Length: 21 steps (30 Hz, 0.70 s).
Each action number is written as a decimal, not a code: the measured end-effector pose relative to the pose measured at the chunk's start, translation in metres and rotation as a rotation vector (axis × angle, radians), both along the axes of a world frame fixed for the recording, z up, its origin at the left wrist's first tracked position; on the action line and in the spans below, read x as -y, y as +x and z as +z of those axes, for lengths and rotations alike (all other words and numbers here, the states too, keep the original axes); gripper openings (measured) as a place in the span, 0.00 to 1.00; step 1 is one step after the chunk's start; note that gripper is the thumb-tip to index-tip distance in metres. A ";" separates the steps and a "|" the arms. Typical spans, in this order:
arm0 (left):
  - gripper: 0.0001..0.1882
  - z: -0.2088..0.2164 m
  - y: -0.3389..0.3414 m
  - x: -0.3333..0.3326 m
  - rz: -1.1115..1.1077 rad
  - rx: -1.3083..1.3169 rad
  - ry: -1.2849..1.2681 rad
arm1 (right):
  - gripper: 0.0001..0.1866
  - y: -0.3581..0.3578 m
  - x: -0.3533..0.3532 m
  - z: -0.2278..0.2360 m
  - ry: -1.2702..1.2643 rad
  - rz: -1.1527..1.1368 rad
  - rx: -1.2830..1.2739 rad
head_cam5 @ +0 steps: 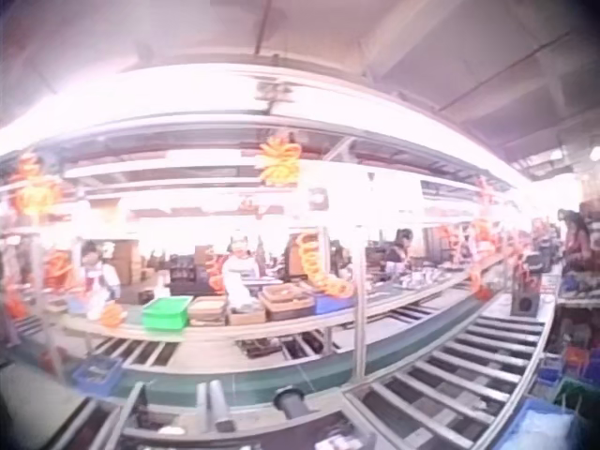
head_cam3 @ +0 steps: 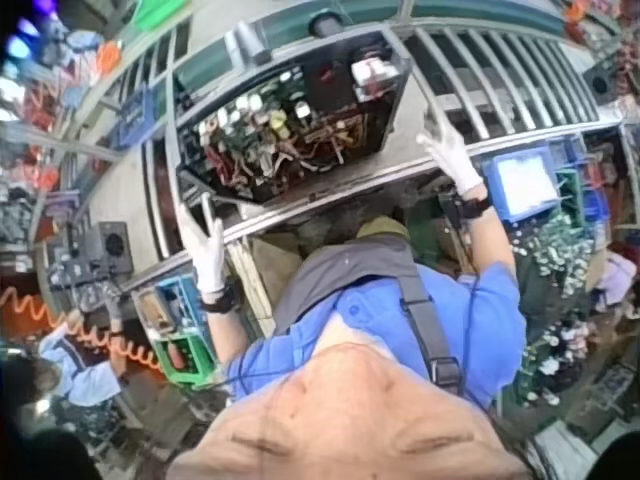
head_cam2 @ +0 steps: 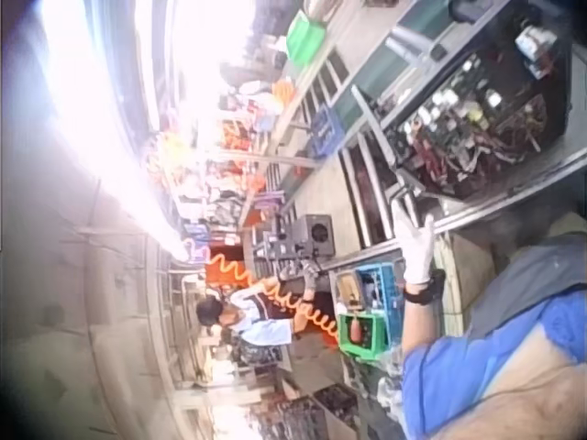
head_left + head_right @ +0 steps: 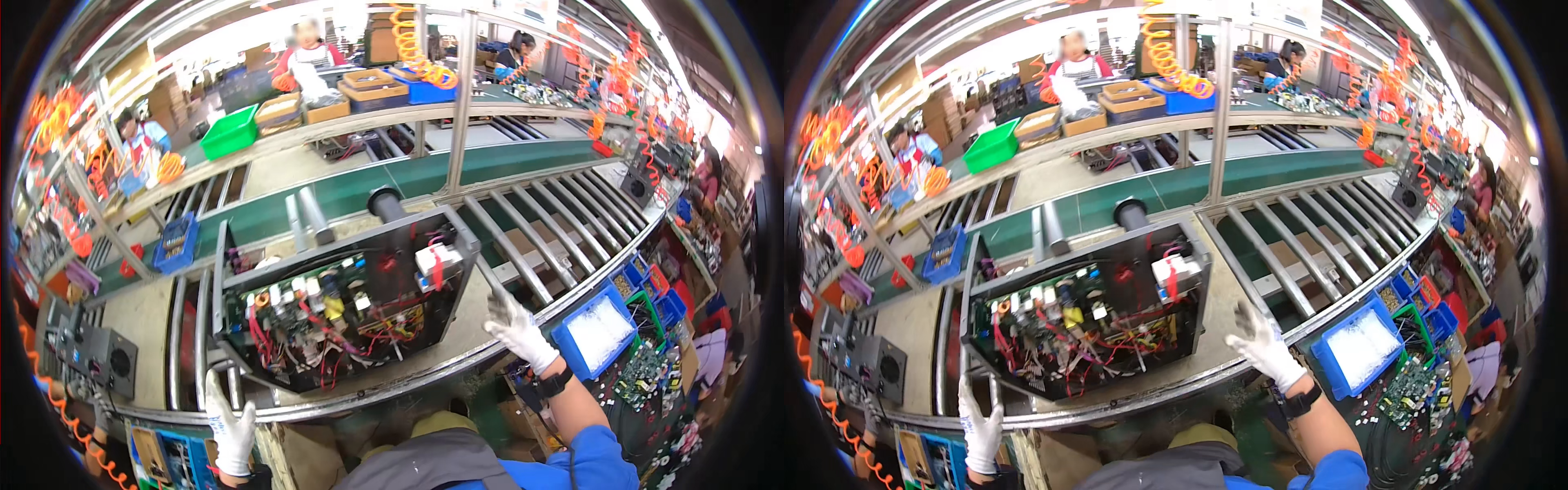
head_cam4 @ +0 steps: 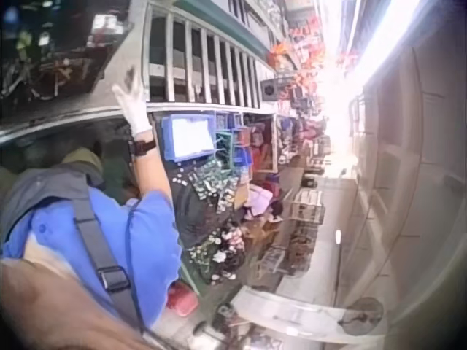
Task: Assembling and wiring an electronic device, possibly a power inverter, on an assembly line.
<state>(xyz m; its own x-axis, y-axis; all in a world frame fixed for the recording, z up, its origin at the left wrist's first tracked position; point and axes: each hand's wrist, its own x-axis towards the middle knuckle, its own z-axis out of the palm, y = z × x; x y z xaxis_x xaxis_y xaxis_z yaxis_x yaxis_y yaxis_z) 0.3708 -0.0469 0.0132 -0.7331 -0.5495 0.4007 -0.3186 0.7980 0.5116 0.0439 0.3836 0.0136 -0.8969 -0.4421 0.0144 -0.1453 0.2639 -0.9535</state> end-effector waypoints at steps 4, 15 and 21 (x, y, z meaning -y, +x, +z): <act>0.45 0.011 -0.056 -0.028 0.131 -0.050 -0.028 | 0.56 -0.047 0.042 0.020 -0.156 0.079 -0.448; 0.45 0.005 -0.097 -0.056 0.370 -0.346 0.647 | 0.50 -0.089 0.081 0.043 -0.537 0.222 -0.528; 0.45 0.014 -0.105 -0.066 0.314 -0.342 0.599 | 0.53 -0.096 0.084 0.037 -0.511 0.284 -0.500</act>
<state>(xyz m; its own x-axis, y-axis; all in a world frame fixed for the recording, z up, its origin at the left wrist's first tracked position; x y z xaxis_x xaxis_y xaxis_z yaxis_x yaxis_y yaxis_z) 0.2654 0.0190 0.0277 -0.3944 -0.9075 0.1447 -0.2308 0.2502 0.9403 -0.0519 0.2994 0.0505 -0.5830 -0.4834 0.6530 -0.5877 -0.3039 -0.7498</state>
